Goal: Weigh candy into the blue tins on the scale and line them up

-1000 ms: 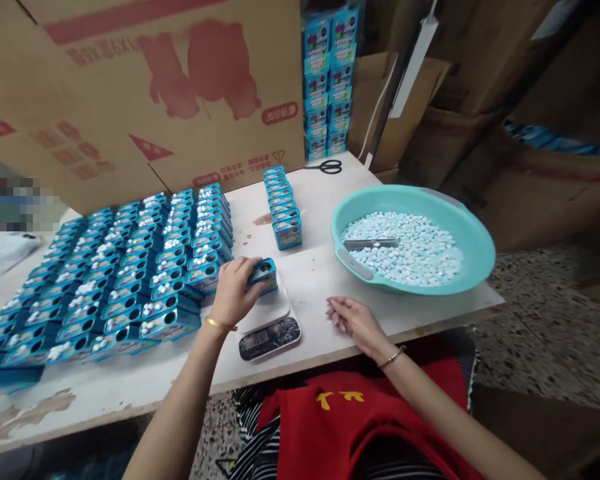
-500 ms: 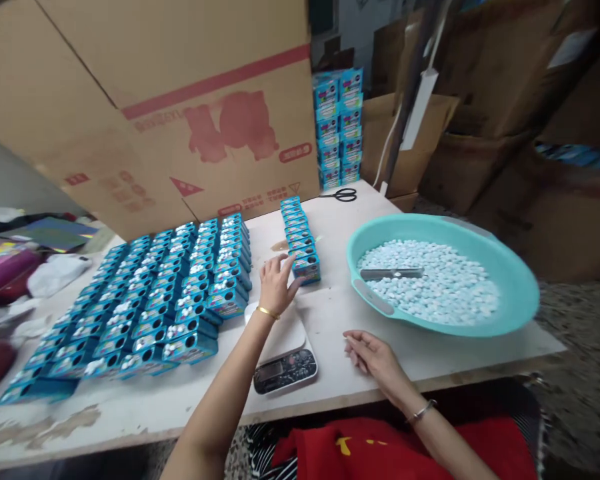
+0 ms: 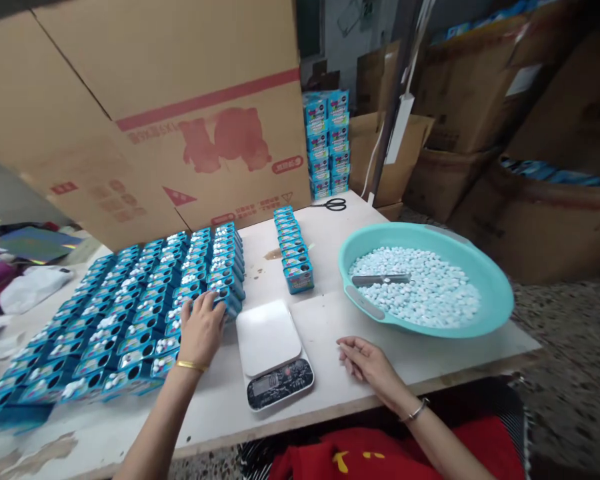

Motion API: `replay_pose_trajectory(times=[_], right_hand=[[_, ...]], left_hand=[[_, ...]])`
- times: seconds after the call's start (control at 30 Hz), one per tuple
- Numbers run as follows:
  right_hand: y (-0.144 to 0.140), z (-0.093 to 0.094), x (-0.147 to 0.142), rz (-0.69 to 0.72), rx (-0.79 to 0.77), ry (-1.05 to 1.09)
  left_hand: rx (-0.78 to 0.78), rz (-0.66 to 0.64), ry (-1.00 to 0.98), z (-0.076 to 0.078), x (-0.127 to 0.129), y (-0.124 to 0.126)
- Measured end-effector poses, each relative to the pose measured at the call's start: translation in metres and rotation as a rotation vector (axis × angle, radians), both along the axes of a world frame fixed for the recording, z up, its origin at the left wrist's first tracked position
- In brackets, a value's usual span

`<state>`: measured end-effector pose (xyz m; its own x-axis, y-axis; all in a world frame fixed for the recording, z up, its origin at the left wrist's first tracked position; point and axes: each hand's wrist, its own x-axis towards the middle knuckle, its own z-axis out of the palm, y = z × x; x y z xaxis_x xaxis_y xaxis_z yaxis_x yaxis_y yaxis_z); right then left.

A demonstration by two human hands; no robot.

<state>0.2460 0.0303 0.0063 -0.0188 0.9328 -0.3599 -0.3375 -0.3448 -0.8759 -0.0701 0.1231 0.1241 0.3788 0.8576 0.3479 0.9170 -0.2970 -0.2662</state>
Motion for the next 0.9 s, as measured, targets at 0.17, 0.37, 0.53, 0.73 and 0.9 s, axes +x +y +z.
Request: replay_pose_trajectory(times=[0.17,0.37,0.53,0.73,0.9], right_hand=[[-0.001,0.004,0.003,0.020,-0.039,0.003],[-0.003,0.004,0.009,0.007,-0.059,0.086],[-0.002,0.002,0.007,-0.002,-0.067,0.046],[-0.002,0.000,-0.003,-0.017,-0.061,-0.033],[0.010,0.000,-0.012,-0.015,-0.050,-0.039]], left_hand=[[-0.219,-0.126,-0.015,0.040,0.038,-0.016],[-0.456,-0.203,0.038,0.028,0.085,-0.016],[-0.409,-0.247,-0.190,0.025,0.081,-0.017],[-0.197,-0.071,-0.634,0.011,0.036,-0.053],[-0.181,0.090,-0.749,-0.064,-0.001,-0.095]])
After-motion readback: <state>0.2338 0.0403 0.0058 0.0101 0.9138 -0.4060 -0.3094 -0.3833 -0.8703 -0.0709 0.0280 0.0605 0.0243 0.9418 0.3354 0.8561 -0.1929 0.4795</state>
